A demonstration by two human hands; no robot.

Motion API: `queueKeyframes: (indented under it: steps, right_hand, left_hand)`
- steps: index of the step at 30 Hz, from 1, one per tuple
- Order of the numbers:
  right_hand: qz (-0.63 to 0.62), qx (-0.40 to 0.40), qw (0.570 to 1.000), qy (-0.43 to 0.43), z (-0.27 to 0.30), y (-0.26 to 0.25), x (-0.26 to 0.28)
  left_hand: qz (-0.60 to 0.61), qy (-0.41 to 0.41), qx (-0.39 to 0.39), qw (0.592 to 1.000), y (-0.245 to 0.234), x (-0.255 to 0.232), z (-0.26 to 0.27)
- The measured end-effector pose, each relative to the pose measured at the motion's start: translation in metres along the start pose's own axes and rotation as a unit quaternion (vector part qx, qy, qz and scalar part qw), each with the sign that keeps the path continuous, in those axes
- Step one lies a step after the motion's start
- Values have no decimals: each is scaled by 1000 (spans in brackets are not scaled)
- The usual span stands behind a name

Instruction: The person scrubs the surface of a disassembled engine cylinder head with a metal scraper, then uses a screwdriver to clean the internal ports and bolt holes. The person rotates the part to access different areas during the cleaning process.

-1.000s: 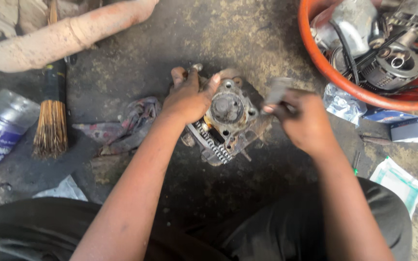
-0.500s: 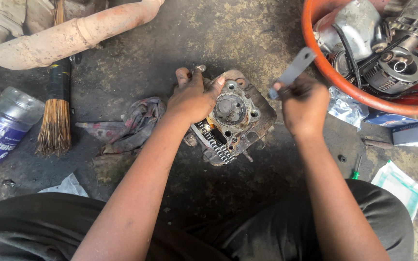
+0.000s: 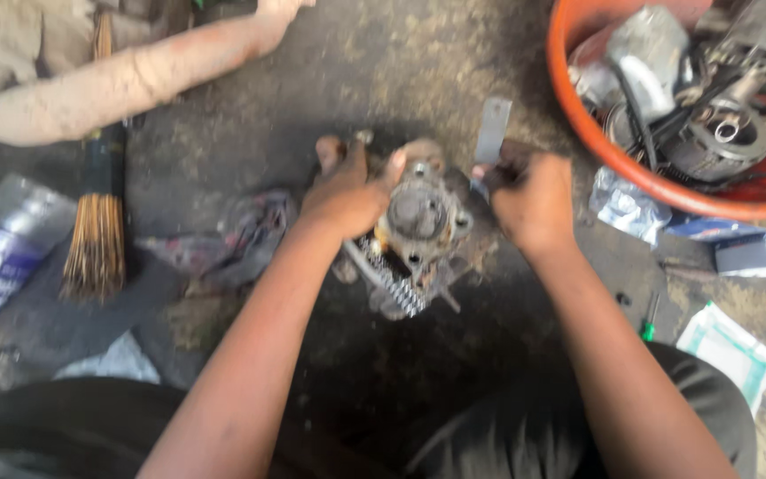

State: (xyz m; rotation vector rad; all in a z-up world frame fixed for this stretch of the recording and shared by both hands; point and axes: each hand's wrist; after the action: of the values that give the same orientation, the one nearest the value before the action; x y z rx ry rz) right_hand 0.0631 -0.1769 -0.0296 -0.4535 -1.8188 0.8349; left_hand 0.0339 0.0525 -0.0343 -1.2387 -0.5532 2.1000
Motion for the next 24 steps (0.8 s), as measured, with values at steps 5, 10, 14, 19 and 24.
queueKeyframes:
  steps: [5,10,14,19,24]
  right_hand:
    - [38,85,995,-41,7,-1,8]
    - [-130,90,987,-29,5,-5,0]
    - [-128,90,987,-24,4,-19,-7]
    - [57,74,993,-78,5,-14,5]
    - [97,100,980,-141,4,-7,12]
  left_hand:
    - [24,-16,6,1000,3,5,-9]
    - [53,16,-9,998,2,6,-17]
    - [46,24,-13,999,8,15,-15]
    - [44,19,-16,999,3,6,-10]
    - [32,-12,10,999,0,1,-7]
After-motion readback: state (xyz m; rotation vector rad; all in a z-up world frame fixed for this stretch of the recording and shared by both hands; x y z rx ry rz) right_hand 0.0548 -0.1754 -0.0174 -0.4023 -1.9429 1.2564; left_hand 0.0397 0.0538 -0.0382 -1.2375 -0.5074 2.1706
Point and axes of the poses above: each hand's wrist, its own z-axis away from the middle knuckle, its own y-axis out of the palm, x = y × z, and after that the axes turned 10 degrees about x, right-handed
